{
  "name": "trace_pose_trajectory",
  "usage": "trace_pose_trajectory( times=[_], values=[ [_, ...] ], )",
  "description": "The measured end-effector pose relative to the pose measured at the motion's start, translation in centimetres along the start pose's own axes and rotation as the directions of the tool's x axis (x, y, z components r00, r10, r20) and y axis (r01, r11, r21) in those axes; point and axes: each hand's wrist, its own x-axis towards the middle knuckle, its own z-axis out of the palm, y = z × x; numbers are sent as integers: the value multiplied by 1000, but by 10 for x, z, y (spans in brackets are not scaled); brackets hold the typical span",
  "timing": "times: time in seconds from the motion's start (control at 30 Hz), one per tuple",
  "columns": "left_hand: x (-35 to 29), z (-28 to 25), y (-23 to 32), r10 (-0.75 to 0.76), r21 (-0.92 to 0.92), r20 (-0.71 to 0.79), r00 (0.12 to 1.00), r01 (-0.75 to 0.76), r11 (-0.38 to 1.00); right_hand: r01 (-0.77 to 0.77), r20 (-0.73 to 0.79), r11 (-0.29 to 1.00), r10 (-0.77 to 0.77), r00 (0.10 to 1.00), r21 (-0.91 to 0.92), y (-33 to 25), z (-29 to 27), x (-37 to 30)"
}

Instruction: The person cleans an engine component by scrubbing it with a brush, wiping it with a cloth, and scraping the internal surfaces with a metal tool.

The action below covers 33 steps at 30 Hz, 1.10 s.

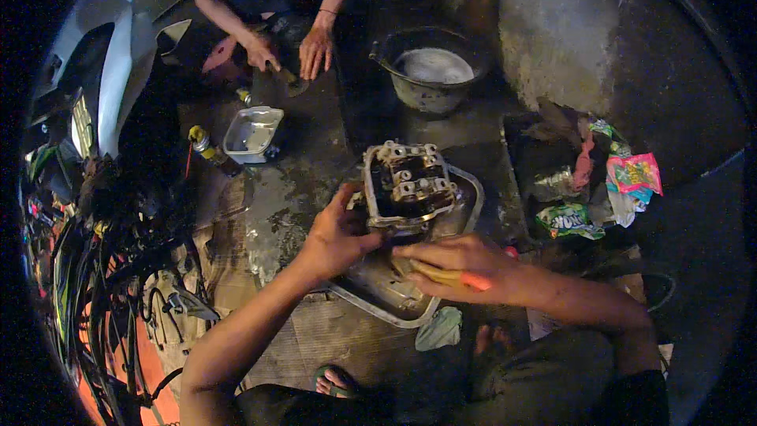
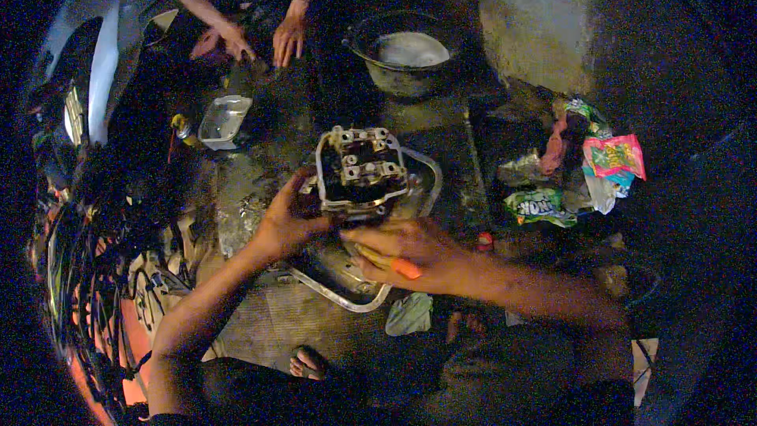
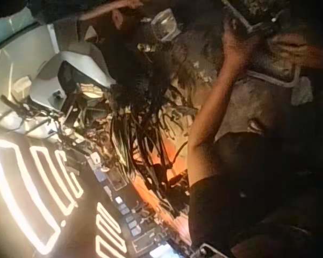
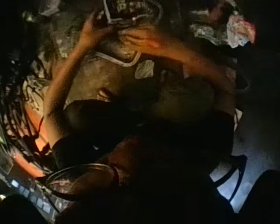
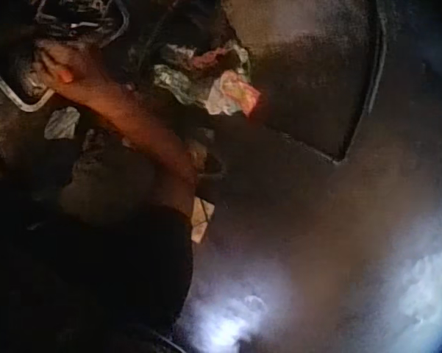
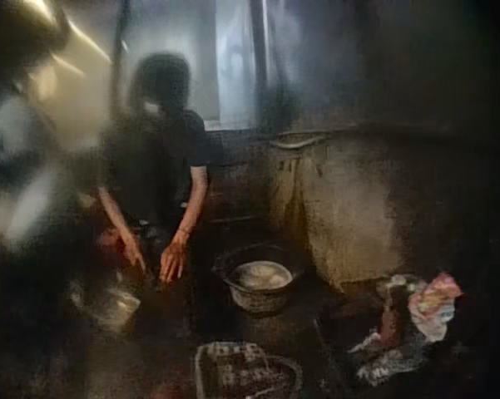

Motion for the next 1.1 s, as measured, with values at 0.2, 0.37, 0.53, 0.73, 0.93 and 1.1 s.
trace_pose_trajectory(
  times=[0.2, 0.37, 0.53, 0.73, 0.93, 1.1],
  values=[
    [-18, -12, 26, -21, -68, 192, 981, 34, 997, -115, 60, 993, 115, 992, -8, 0, -38, -3],
    [-6, 6, 50, -329, -173, -7, 944, 323, 930, -195, -404, 977, 214, 889, 88, -15, -67, 3],
    [-5, 16, 40, -257, -75, -148, 955, 249, 966, -392, -356, 884, 462, 812, 254, 14, -72, -2],
    [-4, 13, 40, -221, -47, -126, 967, 217, 975, -395, -362, 859, 499, 787, 326, 20, -66, -2],
    [-1, 10, 34, -237, -80, -87, 968, 230, 970, -305, -425, 880, 448, 787, 363, 34, -75, -10],
    [-4, 13, 34, -226, -106, -135, 965, 213, 971, -327, -469, 834, 527, 708, 444, 41, -51, -16]
  ],
)
